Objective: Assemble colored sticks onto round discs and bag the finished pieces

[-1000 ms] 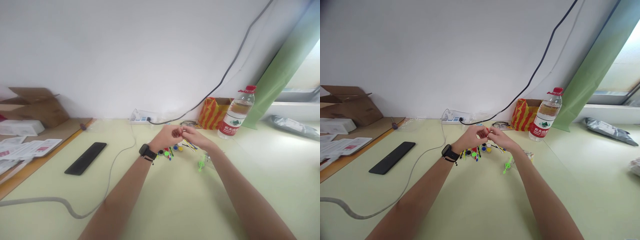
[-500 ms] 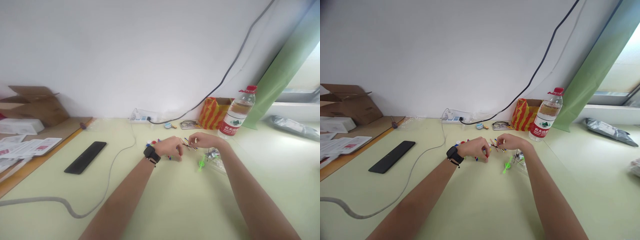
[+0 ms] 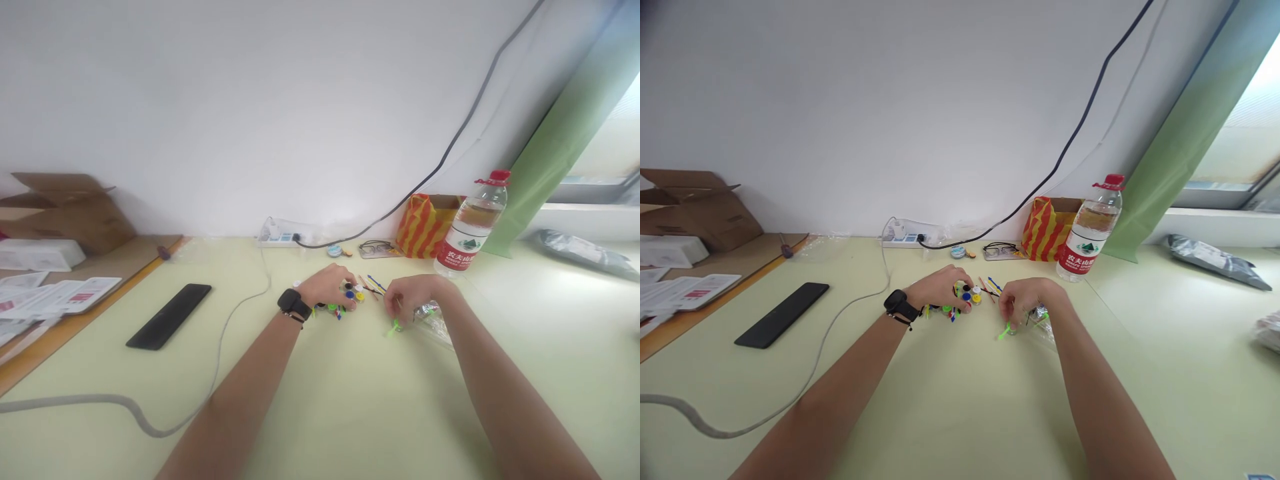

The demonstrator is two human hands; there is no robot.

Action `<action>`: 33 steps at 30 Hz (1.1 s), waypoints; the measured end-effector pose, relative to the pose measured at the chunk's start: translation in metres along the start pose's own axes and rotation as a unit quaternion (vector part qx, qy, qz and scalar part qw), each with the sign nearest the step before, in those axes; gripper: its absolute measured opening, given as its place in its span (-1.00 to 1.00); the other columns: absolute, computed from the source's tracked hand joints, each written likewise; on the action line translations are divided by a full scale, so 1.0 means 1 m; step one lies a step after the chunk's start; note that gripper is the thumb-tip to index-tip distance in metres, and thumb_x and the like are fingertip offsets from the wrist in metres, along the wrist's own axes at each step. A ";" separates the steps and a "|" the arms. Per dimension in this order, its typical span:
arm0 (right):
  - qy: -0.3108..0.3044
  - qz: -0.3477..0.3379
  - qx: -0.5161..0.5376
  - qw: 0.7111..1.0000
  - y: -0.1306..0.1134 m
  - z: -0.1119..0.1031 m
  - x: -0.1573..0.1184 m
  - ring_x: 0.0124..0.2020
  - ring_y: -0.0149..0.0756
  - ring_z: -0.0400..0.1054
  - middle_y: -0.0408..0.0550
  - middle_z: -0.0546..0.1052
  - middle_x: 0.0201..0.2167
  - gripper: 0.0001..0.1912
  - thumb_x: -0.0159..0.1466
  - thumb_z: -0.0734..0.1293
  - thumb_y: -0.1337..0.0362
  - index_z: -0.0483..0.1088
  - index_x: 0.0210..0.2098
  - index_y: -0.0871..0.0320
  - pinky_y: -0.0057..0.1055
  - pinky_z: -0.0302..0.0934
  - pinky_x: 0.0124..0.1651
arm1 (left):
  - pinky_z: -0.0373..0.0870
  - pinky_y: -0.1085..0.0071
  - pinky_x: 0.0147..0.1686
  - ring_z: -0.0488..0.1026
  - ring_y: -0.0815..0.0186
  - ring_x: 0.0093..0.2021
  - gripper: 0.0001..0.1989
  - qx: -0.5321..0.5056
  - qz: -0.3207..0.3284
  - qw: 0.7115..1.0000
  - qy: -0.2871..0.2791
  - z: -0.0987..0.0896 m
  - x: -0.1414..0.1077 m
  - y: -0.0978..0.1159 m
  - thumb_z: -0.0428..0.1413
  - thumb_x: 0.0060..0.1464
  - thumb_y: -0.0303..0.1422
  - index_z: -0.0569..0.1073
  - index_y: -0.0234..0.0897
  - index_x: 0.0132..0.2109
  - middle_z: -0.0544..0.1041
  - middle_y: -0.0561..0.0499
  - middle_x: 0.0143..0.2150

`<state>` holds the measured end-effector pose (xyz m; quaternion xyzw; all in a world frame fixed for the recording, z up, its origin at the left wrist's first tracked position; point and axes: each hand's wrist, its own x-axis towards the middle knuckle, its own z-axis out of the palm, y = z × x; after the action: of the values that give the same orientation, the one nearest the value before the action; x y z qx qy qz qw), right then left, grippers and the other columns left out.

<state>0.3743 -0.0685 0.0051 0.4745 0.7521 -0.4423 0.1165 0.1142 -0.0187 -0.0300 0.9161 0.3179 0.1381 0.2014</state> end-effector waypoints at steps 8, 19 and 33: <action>0.054 0.007 0.011 0.998 0.006 0.000 0.001 -0.34 -0.24 0.41 -0.13 0.57 -0.37 -0.77 -0.03 0.46 0.22 0.54 -0.34 0.11 -0.40 0.21 -0.32 | 0.39 0.25 -0.03 0.47 0.01 0.03 -0.51 0.002 -0.010 1.000 -0.029 0.002 0.001 -0.004 0.39 -0.20 -0.09 0.61 -0.13 -0.08 0.58 -0.06 -0.04; 0.236 -0.182 0.238 0.924 -0.010 0.001 0.002 -0.22 -0.24 0.42 -0.06 0.54 -0.29 -0.70 0.24 0.41 0.03 0.36 -0.25 0.12 -0.25 0.31 -0.07 | 0.45 0.32 -0.10 0.52 0.21 -0.09 -0.67 -0.145 0.068 0.982 0.095 -0.015 0.002 0.038 0.22 0.13 -0.17 0.53 -0.17 0.01 0.59 -0.04 0.00; 0.304 -0.174 0.192 0.917 -0.022 0.007 0.015 -0.31 -0.31 0.34 -0.16 0.44 -0.36 -0.89 0.19 0.25 0.27 0.33 -0.27 0.09 -0.38 0.24 -0.24 | 0.47 0.40 -0.27 0.54 0.31 -0.32 -0.93 -0.216 0.075 0.965 0.127 -0.004 0.007 0.045 0.17 0.10 -0.38 0.43 -0.26 -0.28 0.58 0.02 -0.32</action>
<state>0.3471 -0.0683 0.0042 0.4612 0.7226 -0.4258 -0.2896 0.1421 -0.0457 -0.0052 0.8470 0.2341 0.3332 0.3418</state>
